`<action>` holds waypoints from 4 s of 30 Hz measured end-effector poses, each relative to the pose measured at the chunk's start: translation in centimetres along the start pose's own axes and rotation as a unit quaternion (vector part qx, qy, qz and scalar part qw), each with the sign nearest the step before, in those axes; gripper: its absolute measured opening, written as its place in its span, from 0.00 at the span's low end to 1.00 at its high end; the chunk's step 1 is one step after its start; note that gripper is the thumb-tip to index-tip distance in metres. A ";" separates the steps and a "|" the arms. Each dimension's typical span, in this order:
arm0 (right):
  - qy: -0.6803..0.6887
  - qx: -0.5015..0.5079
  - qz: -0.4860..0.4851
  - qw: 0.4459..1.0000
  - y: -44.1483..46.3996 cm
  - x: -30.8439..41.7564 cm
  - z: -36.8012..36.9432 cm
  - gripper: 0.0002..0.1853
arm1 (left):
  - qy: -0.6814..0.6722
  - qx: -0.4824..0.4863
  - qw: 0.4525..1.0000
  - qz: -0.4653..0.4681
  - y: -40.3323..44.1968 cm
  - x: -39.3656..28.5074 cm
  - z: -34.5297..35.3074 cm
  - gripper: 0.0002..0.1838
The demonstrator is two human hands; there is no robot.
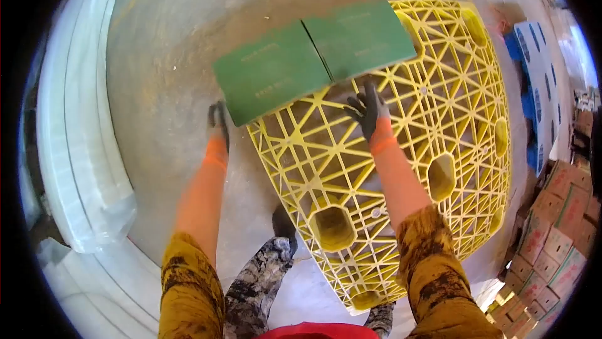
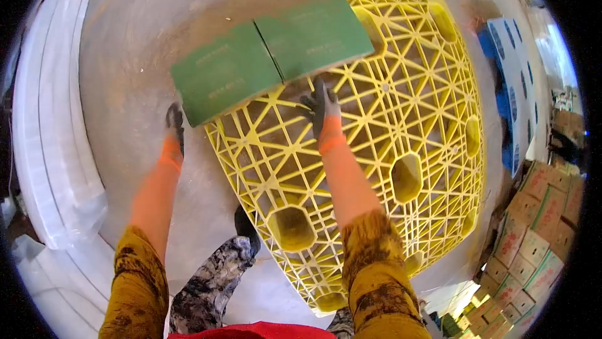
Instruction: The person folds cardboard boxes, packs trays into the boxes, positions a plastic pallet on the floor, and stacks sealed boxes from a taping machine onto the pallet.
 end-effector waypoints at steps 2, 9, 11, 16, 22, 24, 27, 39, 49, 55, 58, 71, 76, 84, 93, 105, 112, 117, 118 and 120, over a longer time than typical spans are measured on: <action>0.025 0.060 0.017 0.998 -3.9 -4.9 -6.6 0.28 | -0.064 -0.031 0.996 -0.050 -5.4 2.1 -5.6 0.25; 0.100 -0.170 0.208 0.958 -29.7 -18.8 -40.3 0.15 | 0.374 0.205 0.882 -0.198 -27.3 21.2 -22.7 0.22; 0.125 -0.249 0.207 0.938 -35.9 -19.8 -49.0 0.18 | 0.585 0.303 0.748 -0.077 -36.8 12.1 -13.1 0.22; 0.198 -0.328 0.163 0.909 -46.4 -14.6 -64.3 0.22 | 0.498 0.316 0.807 0.022 -52.2 13.9 -3.4 0.21; 0.360 -0.266 -0.007 0.894 -55.9 -3.7 -79.6 0.21 | 0.297 0.524 0.758 -0.248 -82.2 24.7 2.6 0.18; 0.345 -0.279 -0.019 0.896 -59.9 0.0 -85.3 0.20 | 0.369 0.542 0.706 -0.269 -95.7 24.7 3.6 0.20; 0.155 -0.386 -0.158 0.896 -68.8 7.7 -95.4 0.20 | 0.438 0.551 0.663 -0.255 -116.1 20.6 4.7 0.22; 0.442 -0.733 -0.249 0.453 -103.3 0.6 -119.8 0.20 | 0.444 0.768 0.443 -0.130 -150.4 21.9 6.4 0.29; 0.525 -0.758 -0.189 0.338 -109.1 -7.9 -133.5 0.25 | 0.431 0.803 0.411 -0.041 -157.5 21.1 1.4 0.36; 0.567 -0.678 -0.130 0.450 -107.7 -8.3 -141.5 0.31 | 0.458 0.782 0.418 -0.057 -162.1 16.9 -0.5 0.42; 0.558 -0.648 -0.110 0.507 -106.6 -7.1 -143.1 0.36 | 0.442 0.783 0.435 -0.051 -161.6 18.2 -1.2 0.44; 0.359 -0.775 -0.151 0.498 -103.0 0.0 -133.9 0.36 | 0.425 0.677 0.557 -0.224 -154.0 18.0 1.4 0.22; 0.526 -0.660 -0.050 0.534 -100.8 2.7 -127.8 0.43 | 0.357 0.659 0.640 -0.169 -149.9 12.4 6.8 0.30; 0.676 -0.359 -0.164 0.622 -98.5 5.5 -130.2 0.26 | 0.341 0.659 0.639 -0.202 -151.5 12.8 7.3 0.28; 0.619 -0.412 -0.271 0.611 -96.5 5.6 -130.3 0.26 | 0.409 0.633 0.605 -0.256 -149.6 19.6 10.5 0.24; 0.462 -0.282 -0.182 0.820 -76.6 14.4 -104.5 0.25 | 0.180 0.532 0.799 -0.216 -114.7 4.9 8.4 0.31; 0.279 -0.157 0.019 0.947 -45.0 8.4 -67.2 0.26 | 0.087 0.254 0.946 -0.180 -68.3 3.4 -3.6 0.24; 0.048 -0.034 -0.126 0.990 -25.8 3.5 -40.2 0.27 | 0.031 0.113 0.974 -0.192 -46.2 -2.5 -6.7 0.26; 0.122 -0.025 -0.058 0.990 -22.2 2.5 -35.1 0.28 | 0.008 0.092 0.978 -0.189 -42.1 -2.5 -7.3 0.26; 0.088 -0.047 -0.001 0.995 -18.4 2.7 -26.2 0.27 | -0.039 0.096 0.978 -0.183 -35.8 -3.2 -5.8 0.25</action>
Point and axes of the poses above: each hand's wrist, its own y-axis towards the middle knuckle, its own z-axis out of the palm, x = y × z, the point moved 7 cm from there along y, towards the middle knuckle, and after that the axes turned 14 degrees about -x, right-handed, at the moved point
